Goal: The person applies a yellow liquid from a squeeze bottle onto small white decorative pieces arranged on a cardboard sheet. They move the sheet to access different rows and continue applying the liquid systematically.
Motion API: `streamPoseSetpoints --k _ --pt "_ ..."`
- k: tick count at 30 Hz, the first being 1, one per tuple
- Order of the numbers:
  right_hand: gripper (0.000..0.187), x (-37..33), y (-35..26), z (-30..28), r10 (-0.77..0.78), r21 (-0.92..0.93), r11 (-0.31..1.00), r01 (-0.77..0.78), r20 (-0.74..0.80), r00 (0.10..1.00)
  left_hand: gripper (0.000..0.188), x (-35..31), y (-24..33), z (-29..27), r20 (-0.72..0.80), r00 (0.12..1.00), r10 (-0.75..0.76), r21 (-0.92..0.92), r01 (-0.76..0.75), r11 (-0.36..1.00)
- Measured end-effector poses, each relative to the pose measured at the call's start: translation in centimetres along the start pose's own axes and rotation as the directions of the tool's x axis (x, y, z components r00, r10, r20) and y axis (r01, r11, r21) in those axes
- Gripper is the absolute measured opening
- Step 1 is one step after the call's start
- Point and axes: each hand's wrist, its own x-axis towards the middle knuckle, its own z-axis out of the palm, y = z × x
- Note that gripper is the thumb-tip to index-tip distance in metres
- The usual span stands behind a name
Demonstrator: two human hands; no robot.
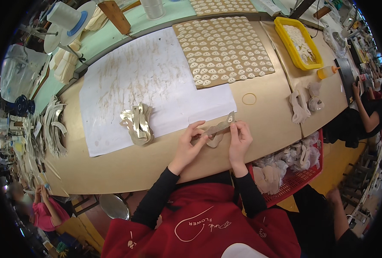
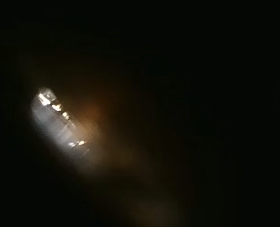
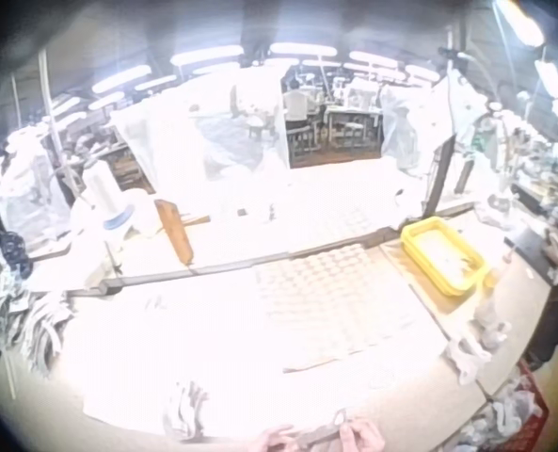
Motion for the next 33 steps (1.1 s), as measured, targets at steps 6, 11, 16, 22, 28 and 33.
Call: streamPoseSetpoints --k 6,11,16,22,28,33 --pt "0.011 -0.2 0.3 -0.2 -0.008 0.007 1.0 0.008 0.01 1.0 0.039 0.2 -0.1 -0.2 -0.103 0.993 -0.056 -0.12 0.044 0.992" --pt "0.011 -0.4 0.4 -0.4 -0.001 0.089 0.996 0.007 -0.066 0.998 0.035 0.7 0.5 -0.1 -0.329 0.944 -0.035 0.071 0.062 0.996" --pt "0.009 -0.1 -0.2 -0.5 -0.029 -0.045 0.999 0.028 -0.019 0.999 0.034 0.3 0.9 0.4 -0.325 0.877 0.354 0.644 -0.069 0.762" --pt "0.014 2.0 -1.3 -2.8 -0.19 -0.408 0.877 0.255 0.194 0.962 0.04 0.5 1.0 0.4 0.092 0.934 0.344 0.725 -0.3 0.62" --pt "0.02 2.3 -1.4 -2.7 -0.2 -0.532 0.75 0.394 0.386 0.901 0.043 1.0 1.2 1.9 0.24 0.936 0.256 0.833 -0.334 0.441" --pt "0.02 2.7 -1.1 -1.9 -0.146 -0.571 0.754 0.325 0.337 0.93 0.041 1.0 1.3 2.4 0.252 0.936 0.247 0.866 -0.332 0.373"
